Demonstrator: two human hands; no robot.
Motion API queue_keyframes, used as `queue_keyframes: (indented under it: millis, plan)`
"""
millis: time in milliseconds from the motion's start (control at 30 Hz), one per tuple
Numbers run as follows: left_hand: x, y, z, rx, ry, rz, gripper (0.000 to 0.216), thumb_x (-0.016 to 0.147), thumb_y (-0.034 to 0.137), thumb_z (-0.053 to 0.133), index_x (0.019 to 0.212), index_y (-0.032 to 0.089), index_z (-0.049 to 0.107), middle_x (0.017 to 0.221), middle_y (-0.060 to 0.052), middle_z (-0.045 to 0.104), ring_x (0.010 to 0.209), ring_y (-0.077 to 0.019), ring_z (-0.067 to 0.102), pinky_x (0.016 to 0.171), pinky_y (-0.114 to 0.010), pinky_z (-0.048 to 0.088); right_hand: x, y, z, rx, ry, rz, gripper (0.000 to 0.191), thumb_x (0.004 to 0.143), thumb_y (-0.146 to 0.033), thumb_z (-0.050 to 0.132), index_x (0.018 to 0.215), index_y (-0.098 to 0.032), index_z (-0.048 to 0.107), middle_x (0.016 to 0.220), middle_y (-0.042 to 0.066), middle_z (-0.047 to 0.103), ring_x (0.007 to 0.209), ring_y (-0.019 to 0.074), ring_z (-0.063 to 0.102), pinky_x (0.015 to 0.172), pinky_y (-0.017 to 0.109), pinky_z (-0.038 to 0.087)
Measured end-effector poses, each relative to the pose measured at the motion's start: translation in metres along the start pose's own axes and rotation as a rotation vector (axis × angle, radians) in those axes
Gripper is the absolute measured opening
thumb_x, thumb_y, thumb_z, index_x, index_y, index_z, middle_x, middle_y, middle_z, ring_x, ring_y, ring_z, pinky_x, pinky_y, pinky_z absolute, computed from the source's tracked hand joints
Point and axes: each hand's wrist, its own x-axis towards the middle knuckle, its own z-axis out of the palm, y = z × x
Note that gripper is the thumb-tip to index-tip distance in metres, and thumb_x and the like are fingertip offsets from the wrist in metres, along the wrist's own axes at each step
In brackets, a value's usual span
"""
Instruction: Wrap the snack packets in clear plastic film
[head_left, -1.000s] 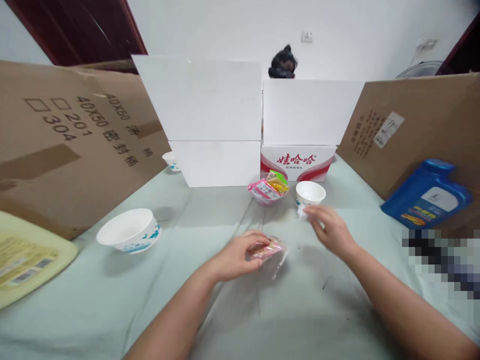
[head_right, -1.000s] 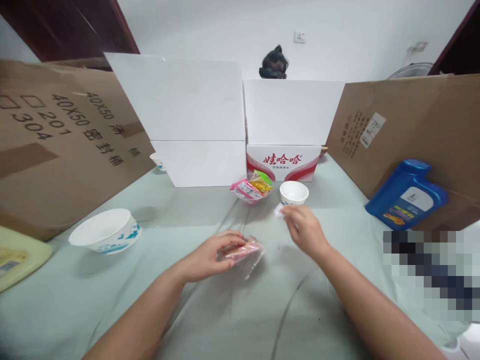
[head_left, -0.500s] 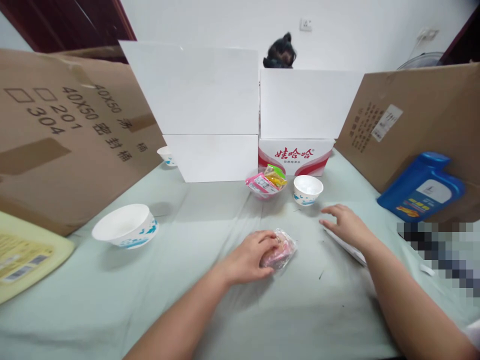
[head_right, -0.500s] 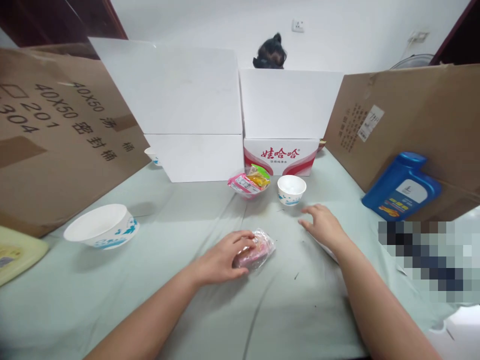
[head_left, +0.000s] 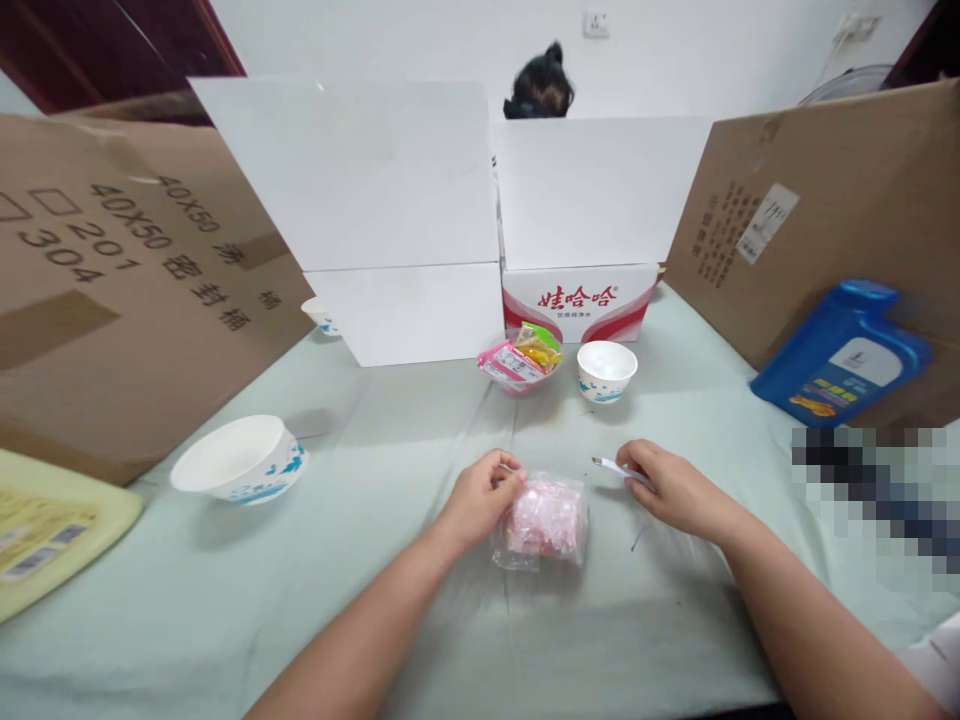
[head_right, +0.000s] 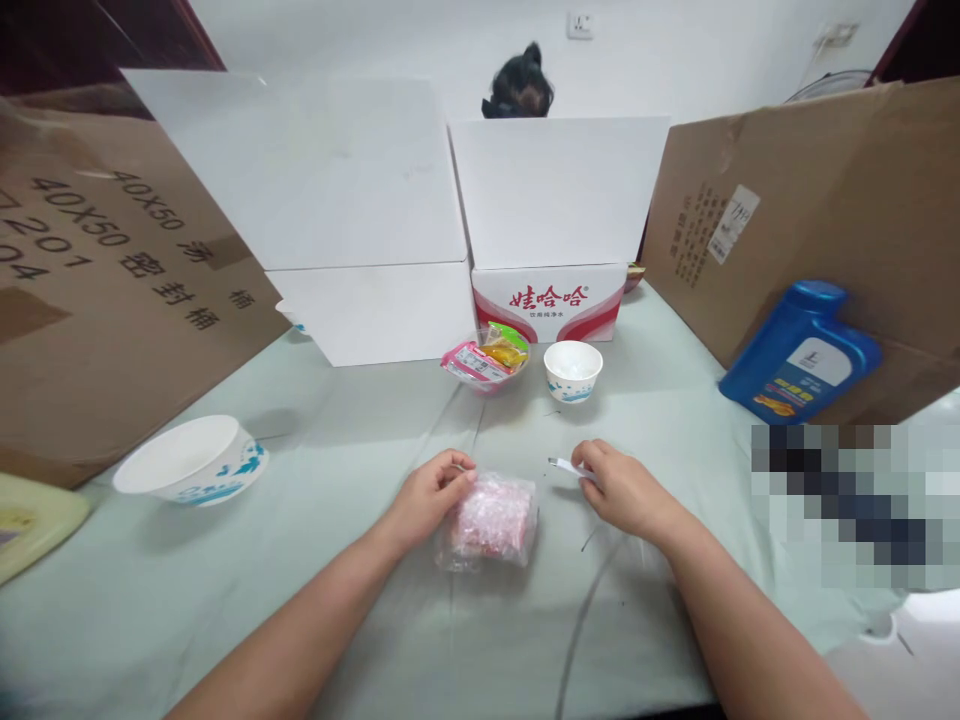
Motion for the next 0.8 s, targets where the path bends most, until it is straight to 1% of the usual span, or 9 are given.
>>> queue_keyframes:
  millis: [100, 167, 233, 333, 433, 567, 667, 733, 800]
  plan:
    - [0.001, -0.003, -0.001, 0.199, 0.221, 0.134, 0.028, 0.082, 0.04, 0.057, 0.099, 0.018, 0.059, 0.097, -0.007, 0.064, 0.085, -0.0208, 0.059, 0.076, -0.033, 0.047, -0.001, -0.018, 0.012, 0.015, 0.153, -0.063, 0.02, 0.089, -0.017, 0.041, 0.105, -0.021, 0.053, 0.102, 0.008, 0.06, 0.078, 0.019, 0.061, 0.066, 0.031, 0.048]
    - [0.001, -0.002, -0.003, 0.215, 0.231, 0.194, 0.023, 0.085, 0.037, 0.051, 0.095, 0.019, 0.06, 0.093, -0.006, 0.063, 0.082, -0.0192, 0.058, 0.077, -0.032, 0.047, -0.004, -0.037, 0.022, 0.076, 0.25, -0.184, 0.022, 0.092, -0.017, 0.039, 0.11, -0.021, 0.052, 0.103, 0.01, 0.059, 0.085, 0.0194, 0.062, 0.069, 0.03, 0.049]
    - [-0.001, 0.0, -0.006, 0.104, 0.115, 0.168, 0.021, 0.088, 0.035, 0.046, 0.092, 0.019, 0.059, 0.082, -0.003, 0.062, 0.072, -0.0164, 0.057, 0.07, -0.029, 0.047, -0.01, -0.058, 0.03, 0.104, 0.234, -0.344, 0.025, 0.093, -0.014, 0.039, 0.112, -0.021, 0.053, 0.102, 0.009, 0.06, 0.088, 0.0185, 0.061, 0.073, 0.029, 0.049]
    - [-0.002, 0.002, -0.008, -0.03, -0.134, 0.107, 0.019, 0.085, 0.03, 0.048, 0.094, 0.018, 0.059, 0.08, -0.001, 0.063, 0.069, -0.0144, 0.057, 0.064, -0.025, 0.046, -0.019, -0.08, 0.031, -0.005, 0.037, -0.431, 0.026, 0.09, -0.011, 0.043, 0.107, -0.021, 0.06, 0.093, 0.007, 0.062, 0.076, 0.0169, 0.061, 0.067, 0.028, 0.047]
    - [-0.004, 0.005, -0.009, 0.041, -0.334, 0.076, 0.015, 0.081, 0.025, 0.053, 0.092, 0.018, 0.061, 0.08, 0.0, 0.062, 0.067, -0.0128, 0.055, 0.061, -0.023, 0.043, -0.022, -0.07, 0.013, -0.031, -0.14, -0.315, 0.027, 0.087, -0.01, 0.046, 0.105, -0.022, 0.063, 0.093, 0.005, 0.062, 0.073, 0.0161, 0.061, 0.066, 0.027, 0.046]
    - [-0.006, 0.009, -0.011, 0.142, -0.395, 0.071, 0.023, 0.072, 0.028, 0.068, 0.093, 0.019, 0.064, 0.085, 0.0, 0.06, 0.067, -0.0121, 0.052, 0.06, -0.022, 0.043, -0.018, -0.019, -0.013, -0.079, -0.209, -0.054, 0.031, 0.084, -0.008, 0.046, 0.1, -0.025, 0.065, 0.096, 0.004, 0.064, 0.076, 0.0172, 0.064, 0.069, 0.029, 0.047]
    - [-0.007, 0.012, -0.011, 0.171, -0.426, 0.135, 0.048, 0.058, 0.031, 0.082, 0.103, 0.021, 0.066, 0.099, -0.002, 0.06, 0.073, -0.0133, 0.054, 0.066, -0.024, 0.046, -0.01, 0.006, -0.011, -0.221, -0.08, 0.122, 0.021, 0.085, -0.014, 0.048, 0.093, -0.022, 0.066, 0.093, 0.008, 0.066, 0.08, 0.024, 0.064, 0.073, 0.037, 0.048]
    - [-0.008, 0.014, -0.008, 0.189, -0.439, 0.188, 0.055, 0.057, 0.031, 0.085, 0.108, 0.021, 0.066, 0.102, -0.004, 0.06, 0.075, -0.0146, 0.056, 0.069, -0.026, 0.048, -0.005, 0.002, 0.001, -0.194, 0.104, 0.055, 0.018, 0.088, -0.024, 0.052, 0.098, -0.02, 0.065, 0.102, 0.013, 0.066, 0.098, 0.03, 0.061, 0.085, 0.046, 0.046]
    - [-0.009, 0.014, -0.004, 0.205, -0.423, 0.234, 0.046, 0.062, 0.029, 0.082, 0.105, 0.021, 0.068, 0.1, -0.004, 0.06, 0.079, -0.0162, 0.058, 0.071, -0.027, 0.048, -0.003, -0.015, 0.016, -0.043, 0.214, -0.108, 0.03, 0.087, -0.034, 0.056, 0.113, -0.019, 0.06, 0.119, 0.015, 0.062, 0.114, 0.0308, 0.055, 0.095, 0.047, 0.043]
